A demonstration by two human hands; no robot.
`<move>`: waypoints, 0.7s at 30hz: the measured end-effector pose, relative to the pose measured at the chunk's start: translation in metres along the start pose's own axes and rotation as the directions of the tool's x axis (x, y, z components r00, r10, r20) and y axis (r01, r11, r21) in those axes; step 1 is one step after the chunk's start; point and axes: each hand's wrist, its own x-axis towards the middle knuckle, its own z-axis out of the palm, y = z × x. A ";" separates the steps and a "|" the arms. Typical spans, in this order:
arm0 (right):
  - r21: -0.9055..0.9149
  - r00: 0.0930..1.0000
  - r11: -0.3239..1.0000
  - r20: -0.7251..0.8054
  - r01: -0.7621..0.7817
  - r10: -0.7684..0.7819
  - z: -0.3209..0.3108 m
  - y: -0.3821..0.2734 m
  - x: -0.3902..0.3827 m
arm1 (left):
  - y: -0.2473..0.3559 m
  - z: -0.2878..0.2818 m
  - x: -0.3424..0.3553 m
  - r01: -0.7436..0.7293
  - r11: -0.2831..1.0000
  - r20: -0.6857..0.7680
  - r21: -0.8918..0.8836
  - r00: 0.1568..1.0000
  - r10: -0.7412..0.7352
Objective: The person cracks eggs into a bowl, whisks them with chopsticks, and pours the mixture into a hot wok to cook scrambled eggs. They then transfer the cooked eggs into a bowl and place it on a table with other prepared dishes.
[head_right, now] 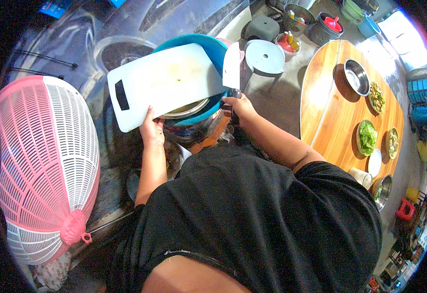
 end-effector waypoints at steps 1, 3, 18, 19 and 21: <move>-0.061 0.998 0.997 -0.009 0.055 -0.055 -0.003 -0.003 -0.002 | 0.003 0.001 0.001 0.001 0.996 -0.079 0.089 0.997 0.006; -0.368 0.972 0.917 -0.112 0.151 -0.205 -0.011 -0.013 -0.005 | 0.011 -0.005 0.003 0.033 0.929 -0.099 0.368 0.995 0.004; -0.919 0.835 -0.038 0.372 0.391 -0.405 0.050 -0.064 -0.007 | -0.014 -0.057 -0.004 0.213 0.929 0.038 0.301 0.971 -0.235; -0.921 0.881 -0.166 0.386 0.352 -0.274 0.060 -0.060 -0.006 | -0.014 -0.058 -0.008 0.221 0.921 0.035 0.322 0.969 -0.245; -0.905 0.876 -0.169 0.421 0.390 -0.235 0.063 -0.045 -0.007 | -0.016 -0.060 -0.013 0.211 0.912 0.047 0.352 0.969 -0.243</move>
